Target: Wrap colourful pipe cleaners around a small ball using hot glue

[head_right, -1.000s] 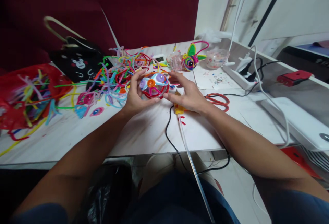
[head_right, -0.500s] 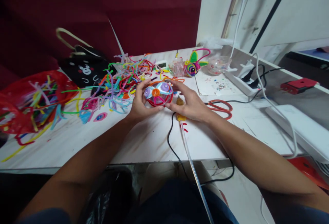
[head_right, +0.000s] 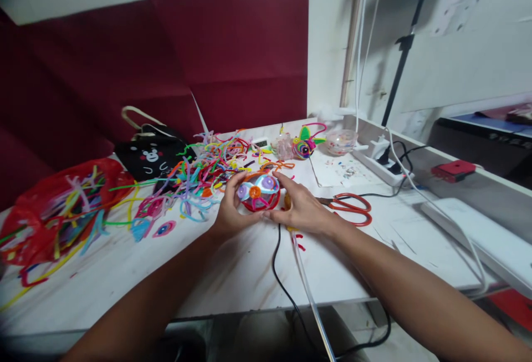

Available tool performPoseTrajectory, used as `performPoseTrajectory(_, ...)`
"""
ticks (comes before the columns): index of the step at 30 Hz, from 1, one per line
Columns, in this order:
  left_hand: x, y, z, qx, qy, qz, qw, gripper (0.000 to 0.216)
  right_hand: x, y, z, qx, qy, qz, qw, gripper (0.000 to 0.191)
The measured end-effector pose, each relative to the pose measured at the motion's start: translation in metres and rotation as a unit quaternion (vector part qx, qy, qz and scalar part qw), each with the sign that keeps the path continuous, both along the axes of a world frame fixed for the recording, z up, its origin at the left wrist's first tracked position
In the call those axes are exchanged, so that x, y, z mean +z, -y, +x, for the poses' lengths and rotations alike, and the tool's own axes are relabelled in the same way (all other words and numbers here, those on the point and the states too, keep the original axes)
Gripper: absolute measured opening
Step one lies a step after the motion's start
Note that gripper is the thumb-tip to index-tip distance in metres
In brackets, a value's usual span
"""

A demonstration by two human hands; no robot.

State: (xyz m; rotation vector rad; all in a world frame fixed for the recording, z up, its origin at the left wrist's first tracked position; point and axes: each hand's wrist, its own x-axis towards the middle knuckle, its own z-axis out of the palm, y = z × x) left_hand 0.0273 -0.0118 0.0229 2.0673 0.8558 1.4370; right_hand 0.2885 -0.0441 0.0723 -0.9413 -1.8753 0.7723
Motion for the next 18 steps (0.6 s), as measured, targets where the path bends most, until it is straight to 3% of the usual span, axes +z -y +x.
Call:
performPoseTrajectory(9, 0.000, 0.005, 0.001, 0.001, -0.029, 0.040, 0.999, 0.099, -0.005, 0.003, -0.005, 0.020, -0.017, -0.063, 0.998, 0.108)
performPoseTrajectory(18, 0.000, 0.008, 0.006, -0.001, -0.041, 0.031, 0.999, 0.102, -0.012, 0.000, -0.004, 0.029, -0.038, -0.087, 0.995, 0.097)
